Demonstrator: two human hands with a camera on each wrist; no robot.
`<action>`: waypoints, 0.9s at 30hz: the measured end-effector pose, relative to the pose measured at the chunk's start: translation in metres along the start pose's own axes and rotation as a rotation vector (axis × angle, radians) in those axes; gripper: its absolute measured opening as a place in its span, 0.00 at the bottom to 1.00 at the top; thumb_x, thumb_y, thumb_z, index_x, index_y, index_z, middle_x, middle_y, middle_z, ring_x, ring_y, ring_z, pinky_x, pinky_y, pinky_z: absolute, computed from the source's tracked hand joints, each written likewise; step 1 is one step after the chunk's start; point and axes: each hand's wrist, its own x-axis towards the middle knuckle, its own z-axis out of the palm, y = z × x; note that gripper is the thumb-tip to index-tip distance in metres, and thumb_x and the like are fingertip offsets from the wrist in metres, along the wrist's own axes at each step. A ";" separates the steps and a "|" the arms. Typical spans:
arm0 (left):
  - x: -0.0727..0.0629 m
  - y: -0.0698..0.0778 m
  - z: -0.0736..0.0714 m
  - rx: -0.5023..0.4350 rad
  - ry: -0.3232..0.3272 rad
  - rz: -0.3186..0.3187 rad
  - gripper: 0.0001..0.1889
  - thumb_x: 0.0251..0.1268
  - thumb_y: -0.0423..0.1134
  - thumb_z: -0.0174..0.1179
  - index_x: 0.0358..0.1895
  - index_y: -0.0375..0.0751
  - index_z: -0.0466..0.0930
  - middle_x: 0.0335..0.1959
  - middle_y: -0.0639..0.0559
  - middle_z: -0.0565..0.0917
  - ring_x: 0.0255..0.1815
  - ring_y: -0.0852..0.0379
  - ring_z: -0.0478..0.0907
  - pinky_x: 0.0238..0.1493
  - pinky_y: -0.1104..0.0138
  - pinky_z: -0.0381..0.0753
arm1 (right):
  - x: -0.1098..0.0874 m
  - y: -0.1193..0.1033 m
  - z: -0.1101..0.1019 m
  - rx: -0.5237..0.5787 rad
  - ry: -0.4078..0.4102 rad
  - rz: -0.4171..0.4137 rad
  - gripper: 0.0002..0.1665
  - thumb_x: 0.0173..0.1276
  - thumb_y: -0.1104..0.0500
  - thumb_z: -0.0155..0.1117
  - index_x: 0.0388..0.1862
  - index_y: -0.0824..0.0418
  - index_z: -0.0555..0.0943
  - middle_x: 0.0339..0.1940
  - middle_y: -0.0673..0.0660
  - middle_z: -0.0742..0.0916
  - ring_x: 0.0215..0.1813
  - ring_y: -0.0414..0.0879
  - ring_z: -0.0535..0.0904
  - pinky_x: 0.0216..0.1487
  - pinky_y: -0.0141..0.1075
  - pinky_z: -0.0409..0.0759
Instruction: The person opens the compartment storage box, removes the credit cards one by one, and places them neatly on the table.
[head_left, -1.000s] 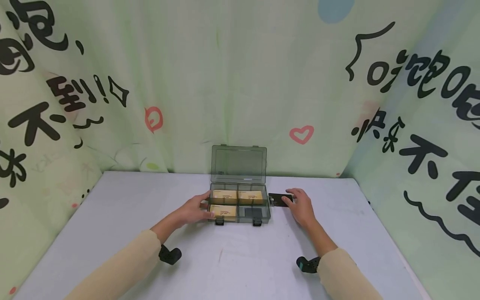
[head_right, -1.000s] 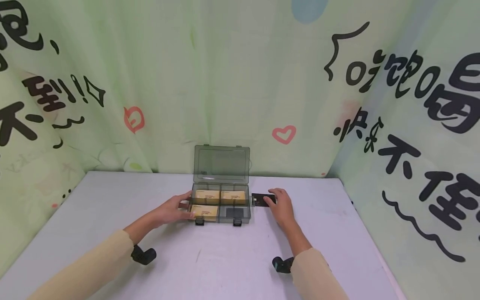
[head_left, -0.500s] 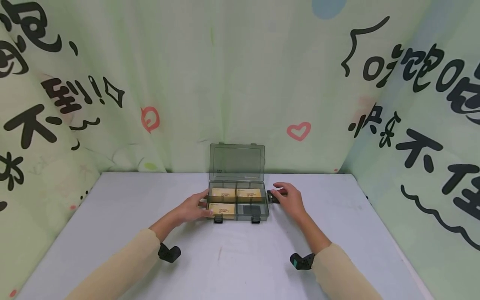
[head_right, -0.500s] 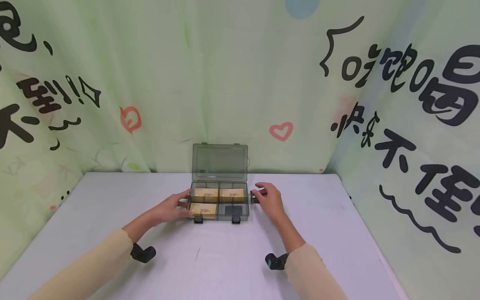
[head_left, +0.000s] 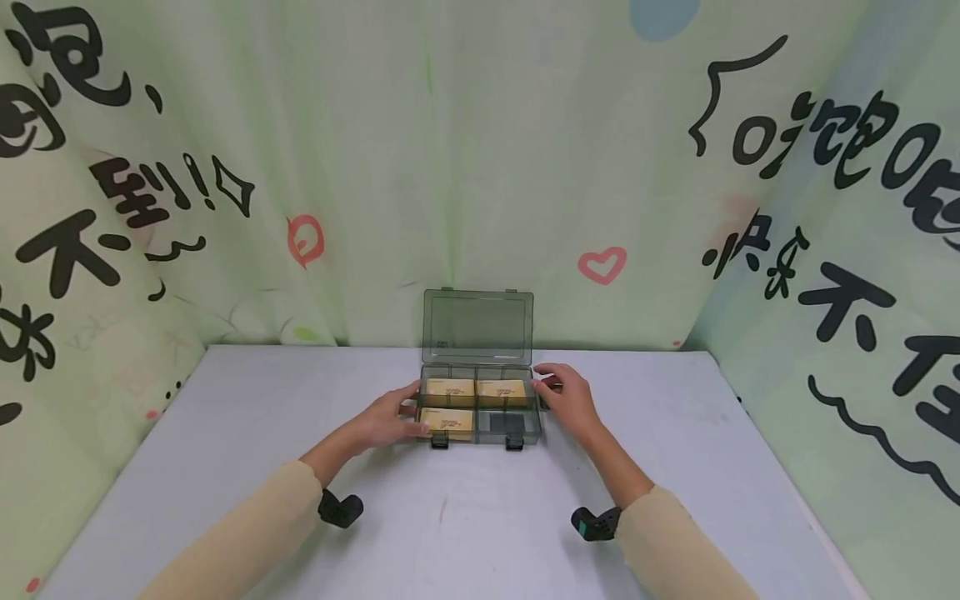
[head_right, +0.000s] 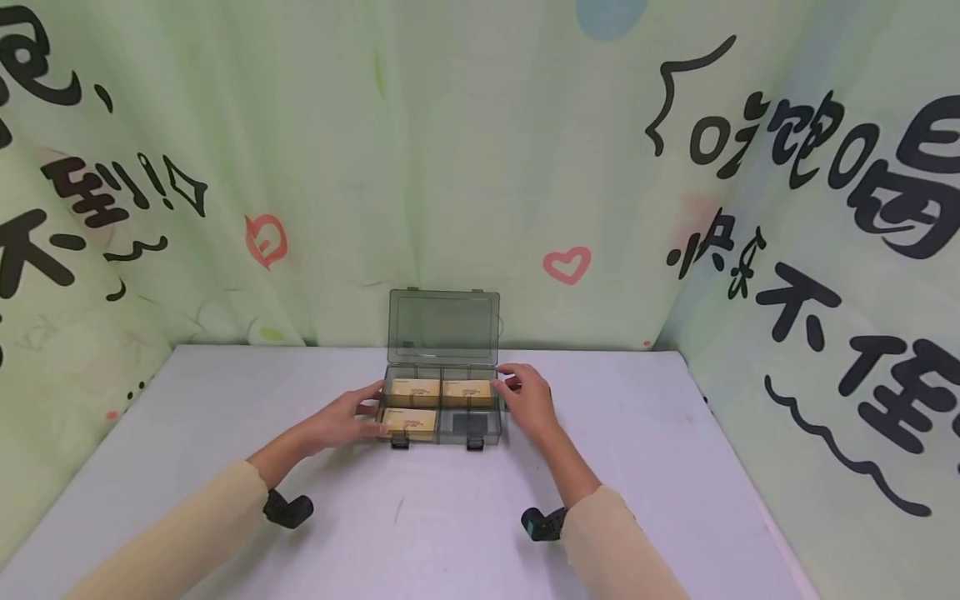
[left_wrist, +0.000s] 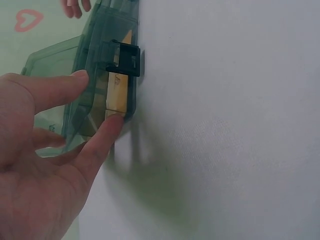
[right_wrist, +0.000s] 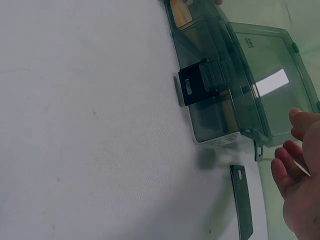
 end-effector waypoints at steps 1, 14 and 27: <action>0.000 -0.001 0.000 -0.005 0.000 0.000 0.45 0.62 0.38 0.65 0.78 0.45 0.48 0.74 0.40 0.63 0.70 0.41 0.68 0.67 0.48 0.70 | 0.001 -0.002 0.001 0.004 -0.001 -0.005 0.20 0.69 0.59 0.63 0.57 0.66 0.79 0.54 0.64 0.82 0.52 0.55 0.81 0.54 0.47 0.81; -0.002 -0.007 -0.003 -0.036 0.007 0.033 0.43 0.63 0.39 0.64 0.77 0.44 0.50 0.71 0.41 0.67 0.69 0.42 0.69 0.62 0.51 0.76 | 0.008 -0.010 0.012 -0.051 -0.044 -0.023 0.20 0.67 0.60 0.65 0.56 0.66 0.79 0.56 0.65 0.80 0.56 0.57 0.79 0.57 0.48 0.80; -0.002 -0.002 -0.004 -0.028 -0.007 0.017 0.42 0.63 0.37 0.63 0.77 0.43 0.49 0.70 0.39 0.68 0.69 0.41 0.69 0.63 0.50 0.74 | 0.012 -0.003 0.014 -0.123 -0.098 0.048 0.17 0.67 0.60 0.64 0.52 0.66 0.81 0.62 0.68 0.72 0.57 0.61 0.76 0.57 0.53 0.76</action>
